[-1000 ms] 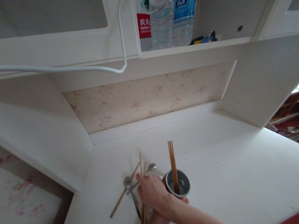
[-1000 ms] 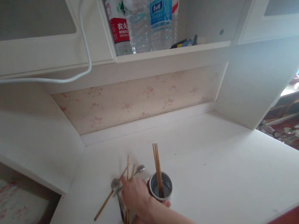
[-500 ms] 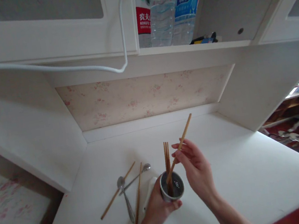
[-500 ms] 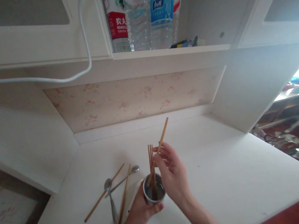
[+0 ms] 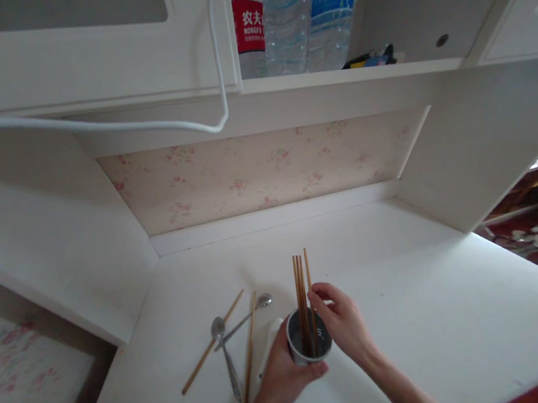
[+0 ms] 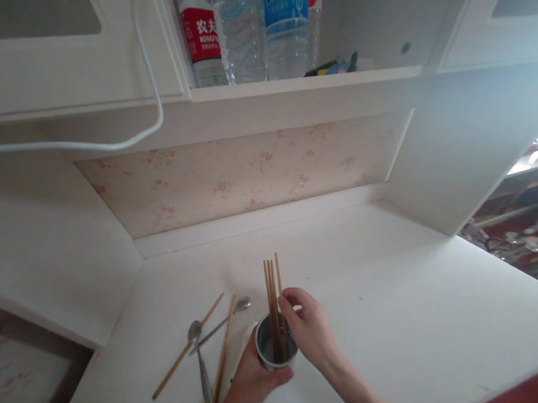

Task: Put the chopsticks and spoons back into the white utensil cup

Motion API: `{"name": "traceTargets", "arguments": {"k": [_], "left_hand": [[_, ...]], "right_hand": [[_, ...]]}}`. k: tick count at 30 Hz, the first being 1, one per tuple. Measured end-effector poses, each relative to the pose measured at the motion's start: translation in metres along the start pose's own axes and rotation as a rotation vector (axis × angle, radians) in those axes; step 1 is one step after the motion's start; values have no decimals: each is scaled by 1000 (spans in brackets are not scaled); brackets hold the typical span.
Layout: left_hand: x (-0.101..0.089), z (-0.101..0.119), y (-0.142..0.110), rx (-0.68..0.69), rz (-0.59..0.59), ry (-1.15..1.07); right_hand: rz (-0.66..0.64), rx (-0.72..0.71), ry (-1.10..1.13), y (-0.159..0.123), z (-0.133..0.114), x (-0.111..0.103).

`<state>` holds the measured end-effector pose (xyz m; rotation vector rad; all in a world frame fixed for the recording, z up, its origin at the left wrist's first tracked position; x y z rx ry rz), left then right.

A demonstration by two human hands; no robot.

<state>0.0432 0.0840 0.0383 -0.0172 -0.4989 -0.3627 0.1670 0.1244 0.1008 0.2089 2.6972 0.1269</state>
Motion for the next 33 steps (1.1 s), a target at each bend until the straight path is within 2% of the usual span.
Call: {"name": "traceTargets", "arguments": {"k": [4,9,12,16,20,25,28,31,33], "left_hand": [[-2,-2,1,16,7,-2],[5,4,2,36,-23,-25],[7,7,2,35,-17,-4],[7,10,1,20,-3,44],[4,11,0,13,52,170],[11,21,-6,47,66,314],[8,31,-16,25,47,479],[-7,45,-22,-18,62,683],[-25,56,-21,-48,132,831]], "right_hand": [[-46,-12,-31,-4,0,6],[-66,-66,-49,-7,-5,7],[-103,-63,-20,-9,1,7],[-274,-6,175,-23,26,17],[-448,-32,365,-45,38,33],[-430,-20,467,-53,41,42],[-414,-16,474,-51,42,42],[-385,-30,466,-47,43,39],[-372,-42,459,-45,45,38]]}}
Point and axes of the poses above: each hand's wrist, its own y-axis towards the middle knuckle, its own x-axis out of the palm, z = x × y, the point moved 9 cm from there along y, towards the middle knuckle, and after that the axes turned 9 degrees about -y, right-handed, at the moved point
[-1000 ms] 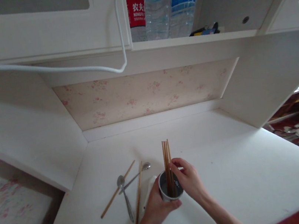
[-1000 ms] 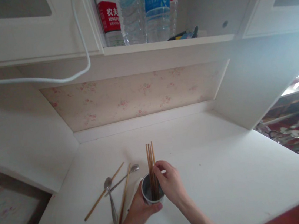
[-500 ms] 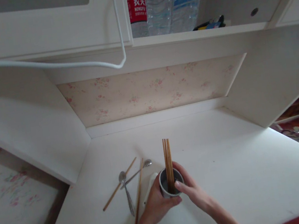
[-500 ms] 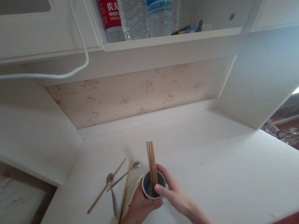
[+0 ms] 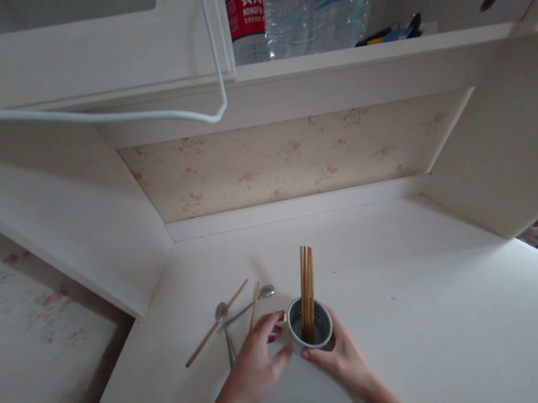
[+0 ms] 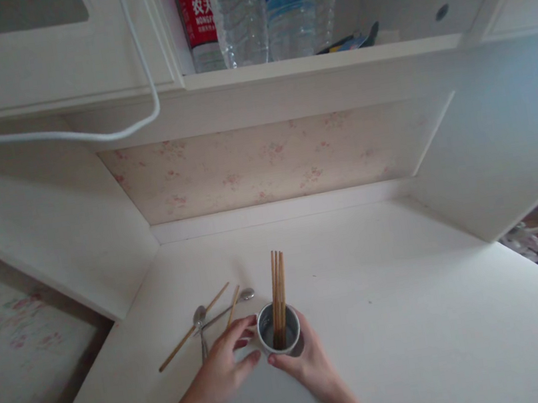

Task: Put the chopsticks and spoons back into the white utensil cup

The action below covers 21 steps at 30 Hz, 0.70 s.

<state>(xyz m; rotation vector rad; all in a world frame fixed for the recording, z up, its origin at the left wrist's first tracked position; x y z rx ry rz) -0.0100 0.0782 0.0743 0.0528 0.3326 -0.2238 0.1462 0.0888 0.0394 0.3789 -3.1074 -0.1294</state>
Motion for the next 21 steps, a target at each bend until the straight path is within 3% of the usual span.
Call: {"name": "traceTargets", "arguments": {"k": [3,7,16,19,21], "left_hand": [[-27,-10,10,-86,85,372],[-42,-26,19,-193,67,785],[-45,-45,28,-273,42,827],[-57,-37,33,-286,74,744],[-70,-16,36,-241,147,664]], "right_hand": [[18,0,-31,1,5,-2],[25,-14,-68,-2,7,-3],[48,-9,-40,-5,5,-5],[48,-14,-21,-5,6,-4],[44,-19,-1,-4,7,-4]]}}
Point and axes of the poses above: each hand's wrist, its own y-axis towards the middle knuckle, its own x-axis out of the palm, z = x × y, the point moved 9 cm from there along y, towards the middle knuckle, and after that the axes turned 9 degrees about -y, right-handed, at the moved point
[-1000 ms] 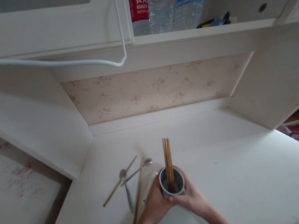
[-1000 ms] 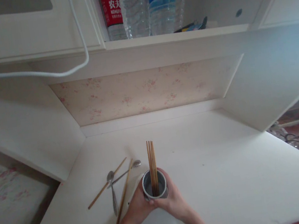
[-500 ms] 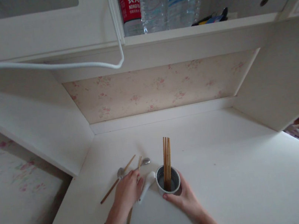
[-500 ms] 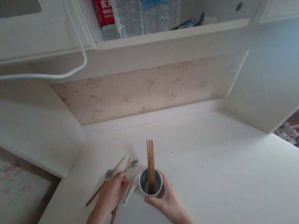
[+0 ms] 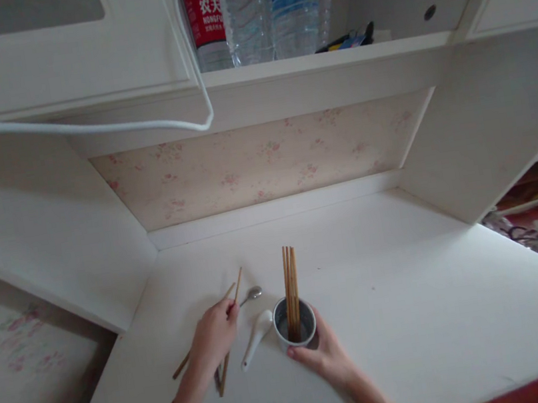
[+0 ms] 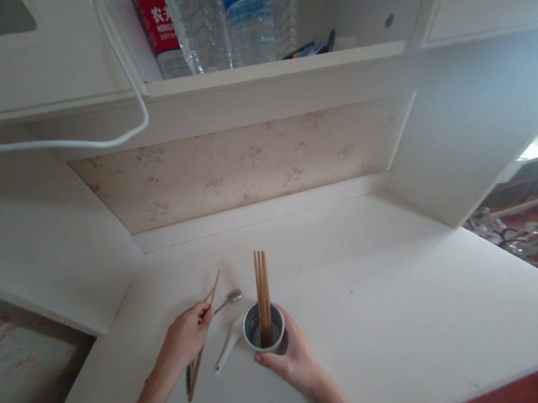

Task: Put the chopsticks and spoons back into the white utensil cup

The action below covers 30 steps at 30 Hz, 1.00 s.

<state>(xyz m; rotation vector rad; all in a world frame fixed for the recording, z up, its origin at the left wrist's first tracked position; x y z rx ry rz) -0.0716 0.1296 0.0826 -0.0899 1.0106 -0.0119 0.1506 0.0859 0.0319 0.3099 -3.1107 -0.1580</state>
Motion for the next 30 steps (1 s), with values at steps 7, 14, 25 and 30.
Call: {"name": "traceTargets", "arguments": {"k": [7,14,25,30], "left_hand": [[-96,75,-13,189,273,-741],[-71,124,-7,335,239,-914],[13,107,-10,310,178,-665],[20,101,-11,299,152,-655]], "right_hand": [[-36,-3,45,1,-2,4],[-56,-23,6,1,-4,6],[-23,-60,-66,0,2,1],[-34,-50,-60,1,1,3]]}}
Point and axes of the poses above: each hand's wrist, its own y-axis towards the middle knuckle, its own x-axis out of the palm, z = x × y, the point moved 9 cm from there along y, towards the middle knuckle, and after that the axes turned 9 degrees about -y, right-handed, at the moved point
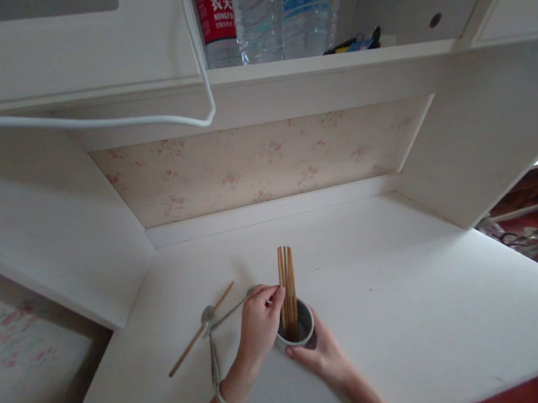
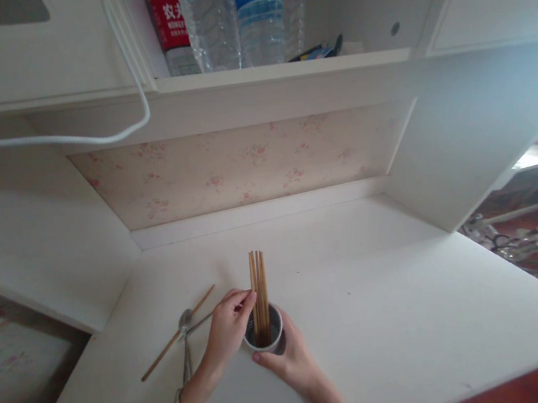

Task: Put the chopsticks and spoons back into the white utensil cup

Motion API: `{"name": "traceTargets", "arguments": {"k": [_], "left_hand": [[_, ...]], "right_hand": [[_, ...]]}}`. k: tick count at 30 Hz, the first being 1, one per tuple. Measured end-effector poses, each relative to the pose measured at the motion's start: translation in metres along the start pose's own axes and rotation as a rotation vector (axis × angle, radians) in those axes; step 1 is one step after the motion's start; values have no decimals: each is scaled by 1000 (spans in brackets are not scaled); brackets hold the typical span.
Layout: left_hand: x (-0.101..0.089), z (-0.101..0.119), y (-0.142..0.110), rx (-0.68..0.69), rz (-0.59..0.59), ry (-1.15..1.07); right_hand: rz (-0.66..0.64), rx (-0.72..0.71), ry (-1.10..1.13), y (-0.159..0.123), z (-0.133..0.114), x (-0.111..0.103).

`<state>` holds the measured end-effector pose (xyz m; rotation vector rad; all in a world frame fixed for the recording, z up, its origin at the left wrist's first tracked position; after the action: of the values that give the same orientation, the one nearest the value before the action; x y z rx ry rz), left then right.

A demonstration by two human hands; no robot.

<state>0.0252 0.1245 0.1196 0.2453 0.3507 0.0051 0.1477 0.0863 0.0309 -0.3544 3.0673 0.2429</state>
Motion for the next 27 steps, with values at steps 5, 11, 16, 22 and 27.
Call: {"name": "traceTargets", "arguments": {"k": [5,11,16,22,27], "left_hand": [[1,-4,0,-20,-5,-41],[13,-20,-22,-123,-125,-361],[31,-40,-51,-243,-254,-695],[37,-42,-52,-225,-197,-831],[35,-46,-48,-207,-153,-833]], "right_hand": [[16,4,23,0,-1,0],[0,-7,46,0,-7,2],[-25,-16,69,0,-8,3],[-94,42,-52,-7,1,0],[198,-158,-340,-15,-50,-38]]}}
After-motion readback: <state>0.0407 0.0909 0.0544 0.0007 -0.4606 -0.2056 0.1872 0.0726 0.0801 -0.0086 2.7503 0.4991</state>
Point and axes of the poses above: each hand's wrist, its own y-axis towards the middle knuckle, its own x-axis out of the palm, z = x × y, the point moved 9 cm from there along y, towards the middle knuckle, and after that the axes turned 9 degrees about -y, right-handed, at the moved point
